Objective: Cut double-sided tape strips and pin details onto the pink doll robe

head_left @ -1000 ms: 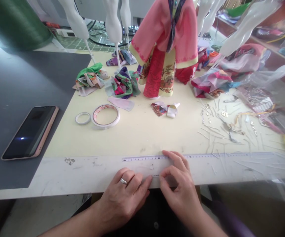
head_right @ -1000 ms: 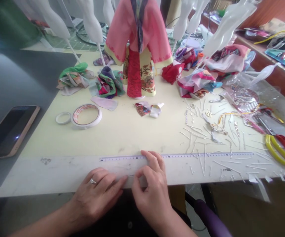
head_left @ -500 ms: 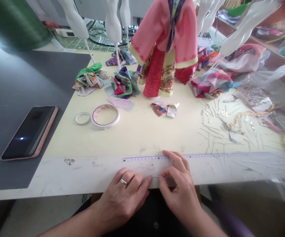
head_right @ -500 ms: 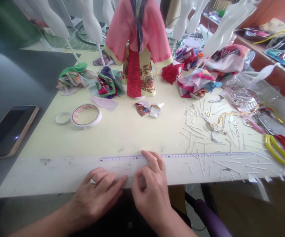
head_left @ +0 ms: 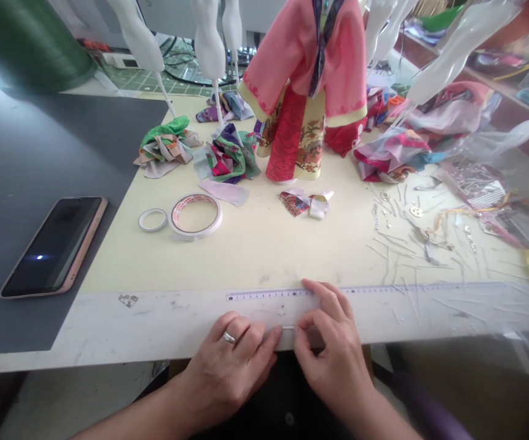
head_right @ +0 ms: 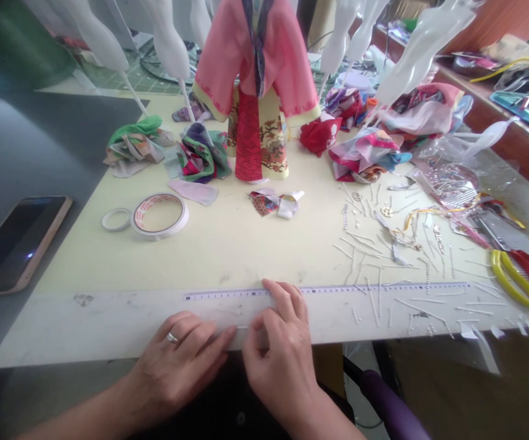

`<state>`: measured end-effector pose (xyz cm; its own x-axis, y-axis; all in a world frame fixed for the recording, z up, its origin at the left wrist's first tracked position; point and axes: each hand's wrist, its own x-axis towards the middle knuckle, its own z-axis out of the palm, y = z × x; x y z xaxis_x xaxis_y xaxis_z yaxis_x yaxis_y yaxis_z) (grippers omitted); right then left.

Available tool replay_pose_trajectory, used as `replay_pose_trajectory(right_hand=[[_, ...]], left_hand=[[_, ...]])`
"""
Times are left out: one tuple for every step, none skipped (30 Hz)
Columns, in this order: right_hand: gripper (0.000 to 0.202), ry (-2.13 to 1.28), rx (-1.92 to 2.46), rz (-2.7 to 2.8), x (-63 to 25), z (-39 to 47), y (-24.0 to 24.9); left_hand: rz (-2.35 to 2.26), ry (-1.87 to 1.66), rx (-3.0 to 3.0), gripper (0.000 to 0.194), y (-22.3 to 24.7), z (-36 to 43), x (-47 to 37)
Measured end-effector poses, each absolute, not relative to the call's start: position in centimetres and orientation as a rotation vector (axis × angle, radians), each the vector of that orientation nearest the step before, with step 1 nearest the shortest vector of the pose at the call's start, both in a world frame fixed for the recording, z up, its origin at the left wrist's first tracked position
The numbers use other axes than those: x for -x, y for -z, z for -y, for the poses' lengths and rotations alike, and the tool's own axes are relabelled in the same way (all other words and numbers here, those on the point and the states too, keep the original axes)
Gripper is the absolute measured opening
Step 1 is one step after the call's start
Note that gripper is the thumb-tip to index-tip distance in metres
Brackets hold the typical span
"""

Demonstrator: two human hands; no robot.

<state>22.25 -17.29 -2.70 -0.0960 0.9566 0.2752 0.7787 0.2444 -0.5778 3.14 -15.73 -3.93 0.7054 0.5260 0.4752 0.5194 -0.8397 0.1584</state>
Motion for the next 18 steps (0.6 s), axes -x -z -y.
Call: replay_pose_trajectory(right_hand=[[0.014, -0.367, 1.582, 1.923, -22.21, 17.26, 2.67], [0.014, -0.355, 1.584, 1.926, -22.17, 17.25, 2.63], [0.014, -0.347, 1.586, 1.928, -22.15, 17.24, 2.6], [0.015, -0.34, 1.586, 1.929, -22.14, 17.24, 2.55], [0.015, -0.336, 1.587, 1.928, -22.14, 17.25, 2.52], [0.014, -0.336, 1.587, 1.93, -22.15, 17.26, 2.48], [0.014, -0.335, 1.588, 1.931, -22.16, 17.27, 2.45], [0.014, -0.333, 1.59, 1.933, -22.18, 17.27, 2.43], [0.013, -0.332, 1.592, 1.936, -22.2, 17.26, 2.41], [0.013, -0.331, 1.594, 1.938, -22.2, 17.24, 2.39], [0.013, -0.331, 1.597, 1.939, -22.21, 17.21, 2.38], [0.013, -0.329, 1.598, 1.938, -22.21, 17.17, 2.36], [0.013, -0.327, 1.598, 1.936, -22.2, 17.12, 2.34], [0.014, -0.325, 1.598, 1.932, -22.19, 17.07, 2.31], [0.014, -0.323, 1.596, 1.928, -22.17, 17.02, 2.28], [0.014, -0.32, 1.595, 1.923, -22.16, 16.97, 2.25], [0.013, -0.318, 1.593, 1.92, -22.14, 16.92, 2.22], [0.013, -0.318, 1.593, 1.919, -22.13, 16.88, 2.18]], left_hand=[[-0.884, -0.809, -2.89, 0.036, 3.91, 15.74, -3.14], [-0.884, -0.809, -2.889, 0.036, 3.89, 15.75, -3.14], [-0.886, -0.81, -2.887, 0.036, 3.87, 15.76, -3.14], [-0.888, -0.812, -2.886, 0.036, 3.84, 15.77, -3.14], [-0.893, -0.816, -2.885, 0.035, 3.82, 15.77, -3.13], [-0.893, -0.815, -2.884, 0.035, 3.81, 15.77, -3.13], [-0.892, -0.813, -2.885, 0.035, 3.82, 15.75, -3.13], [-0.888, -0.814, -2.885, 0.035, 3.83, 15.73, -3.13], [-0.886, -0.814, -2.884, 0.035, 3.85, 15.7, -3.13], [-0.882, -0.816, -2.882, 0.035, 3.87, 15.67, -3.14], [-0.882, -0.82, -2.88, 0.035, 3.88, 15.64, -3.15], [-0.879, -0.823, -2.879, 0.035, 3.88, 15.62, -3.15], [-0.881, -0.821, -2.878, 0.035, 3.86, 15.6, -3.16], [-0.882, -0.82, -2.878, 0.035, 3.83, 15.6, -3.17], [-0.885, -0.82, -2.88, 0.035, 3.79, 15.61, -3.18], [-0.886, -0.818, -2.882, 0.034, 3.75, 15.62, -3.2], [-0.89, -0.817, -2.884, 0.033, 3.72, 15.63, -3.21], [-0.892, -0.815, -2.886, 0.032, 3.7, 15.63, -3.22]])
